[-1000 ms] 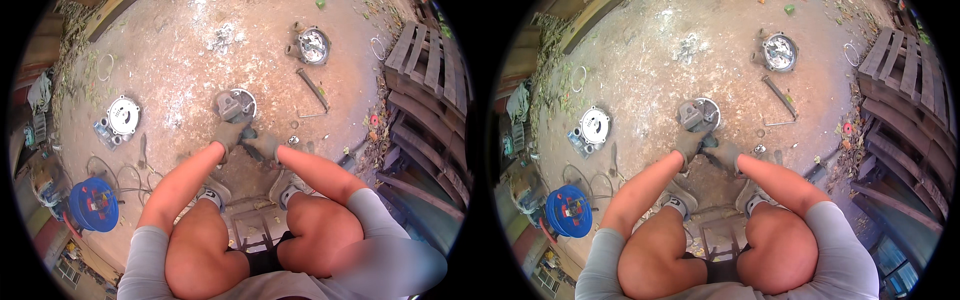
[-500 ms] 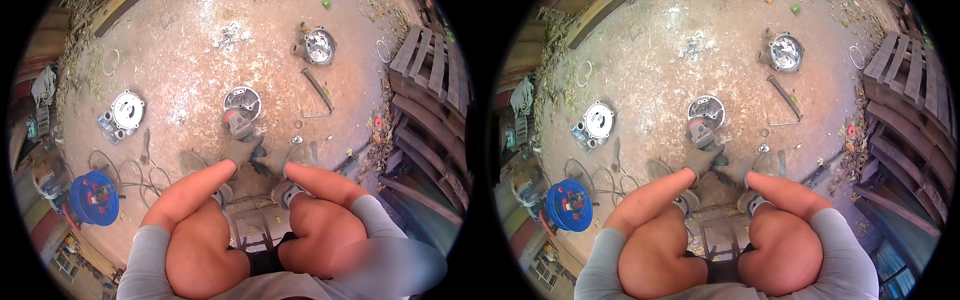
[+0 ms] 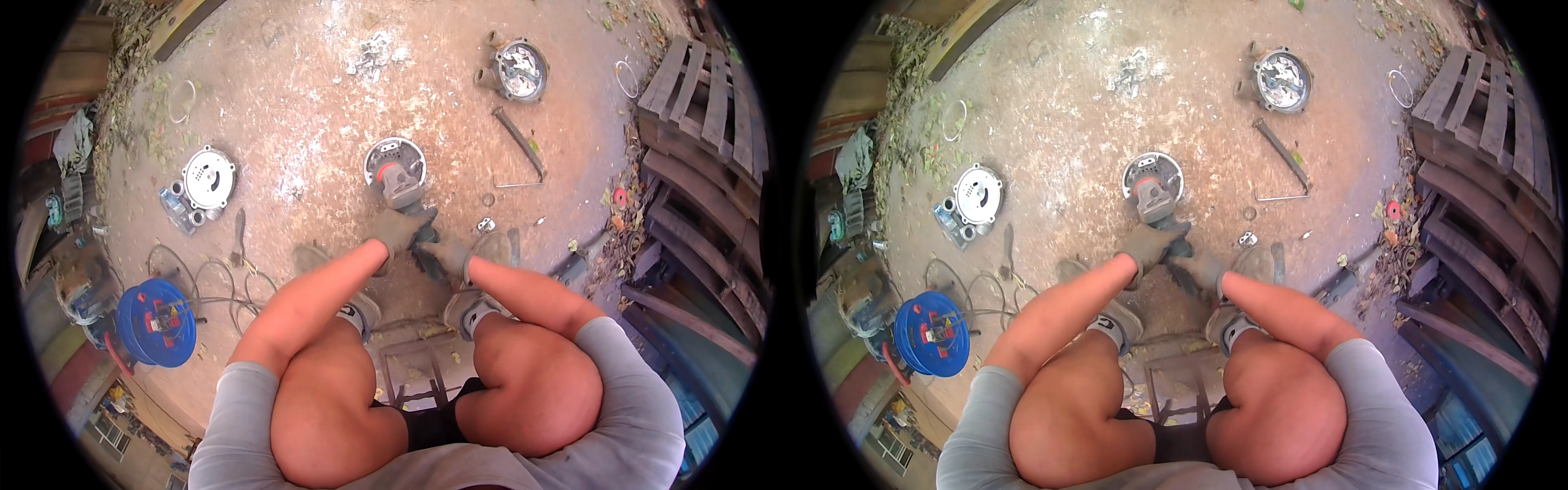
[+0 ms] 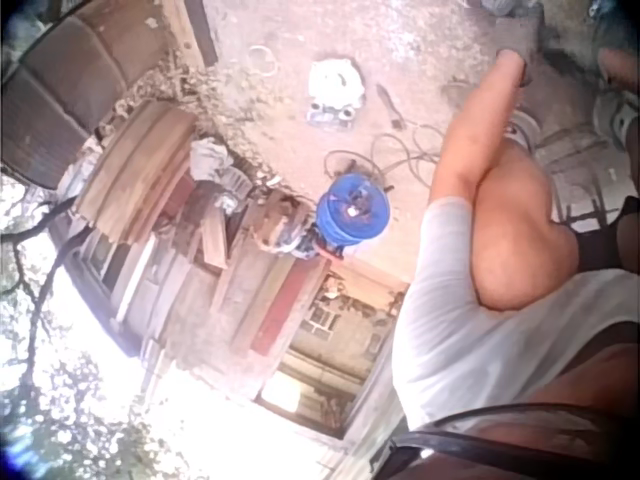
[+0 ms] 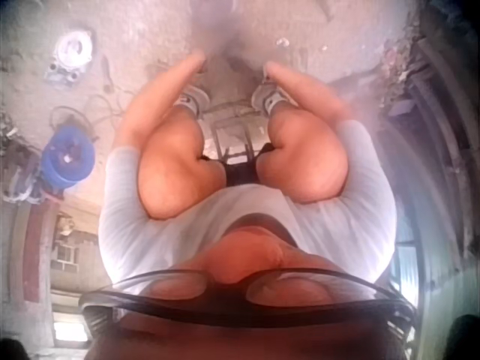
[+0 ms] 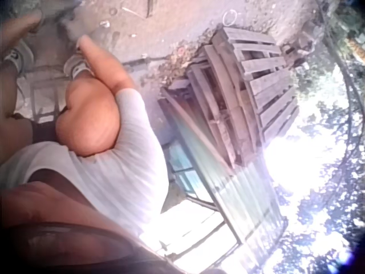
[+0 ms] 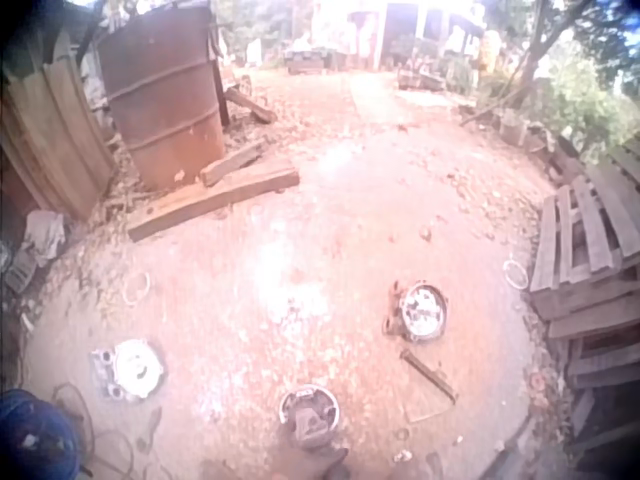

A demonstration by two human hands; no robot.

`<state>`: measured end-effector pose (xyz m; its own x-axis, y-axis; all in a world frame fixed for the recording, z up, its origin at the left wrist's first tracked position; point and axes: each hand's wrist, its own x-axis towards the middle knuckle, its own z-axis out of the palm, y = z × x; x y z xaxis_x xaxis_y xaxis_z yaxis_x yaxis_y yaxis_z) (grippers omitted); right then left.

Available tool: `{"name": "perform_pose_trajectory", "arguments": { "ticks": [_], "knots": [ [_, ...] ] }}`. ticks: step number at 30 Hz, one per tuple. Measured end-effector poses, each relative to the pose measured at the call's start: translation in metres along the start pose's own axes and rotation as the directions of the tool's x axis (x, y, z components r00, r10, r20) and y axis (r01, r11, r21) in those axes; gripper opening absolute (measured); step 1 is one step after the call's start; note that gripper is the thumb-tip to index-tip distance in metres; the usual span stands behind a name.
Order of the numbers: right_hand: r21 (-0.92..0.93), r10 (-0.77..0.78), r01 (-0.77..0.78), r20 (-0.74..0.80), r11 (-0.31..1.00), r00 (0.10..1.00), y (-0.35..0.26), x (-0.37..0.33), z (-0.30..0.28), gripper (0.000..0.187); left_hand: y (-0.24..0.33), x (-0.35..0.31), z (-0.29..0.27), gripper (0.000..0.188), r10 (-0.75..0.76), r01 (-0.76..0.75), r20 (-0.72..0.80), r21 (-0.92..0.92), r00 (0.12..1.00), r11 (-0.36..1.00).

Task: The person sits on a stool and uses an angle grinder to smooth the surface of two circular metal parts placed on the ground. The person handles the parts one at a time, rotating them to grind different sections.

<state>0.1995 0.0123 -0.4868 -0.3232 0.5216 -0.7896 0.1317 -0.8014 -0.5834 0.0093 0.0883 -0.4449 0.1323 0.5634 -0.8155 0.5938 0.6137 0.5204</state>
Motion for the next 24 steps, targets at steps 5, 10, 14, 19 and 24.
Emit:
{"name": "perform_pose_trajectory", "arguments": {
  "ticks": [5,10,14,19,24],
  "knots": [
    [-0.072,0.032,-0.030,0.019,0.997,0.999,-0.037,-0.003,-0.003,0.041,0.020,0.002,-0.022,0.064,-0.028,0.078,0.169,-0.297,0.985,0.952],
    [-0.021,0.036,-0.036,-0.020,0.999,0.999,-0.042,-0.031,0.008,0.040,0.022,-0.007,-0.020,0.066,-0.042,0.065,0.128,-0.180,0.991,0.982],
    [0.023,0.102,-0.103,0.022,0.994,0.995,-0.044,-0.013,0.000,0.038,0.018,-0.005,-0.021,0.069,-0.037,0.104,0.200,-0.338,0.979,0.935],
    [0.079,0.065,-0.064,-0.009,0.995,0.998,-0.038,-0.022,0.007,0.039,0.005,0.009,-0.014,0.072,0.019,0.011,0.146,-0.202,0.989,0.979],
    [0.084,0.082,-0.082,-0.001,0.993,0.997,-0.039,-0.026,0.007,0.039,0.020,0.002,-0.018,0.063,-0.028,0.050,0.145,-0.152,0.989,0.987]
  ]
}}
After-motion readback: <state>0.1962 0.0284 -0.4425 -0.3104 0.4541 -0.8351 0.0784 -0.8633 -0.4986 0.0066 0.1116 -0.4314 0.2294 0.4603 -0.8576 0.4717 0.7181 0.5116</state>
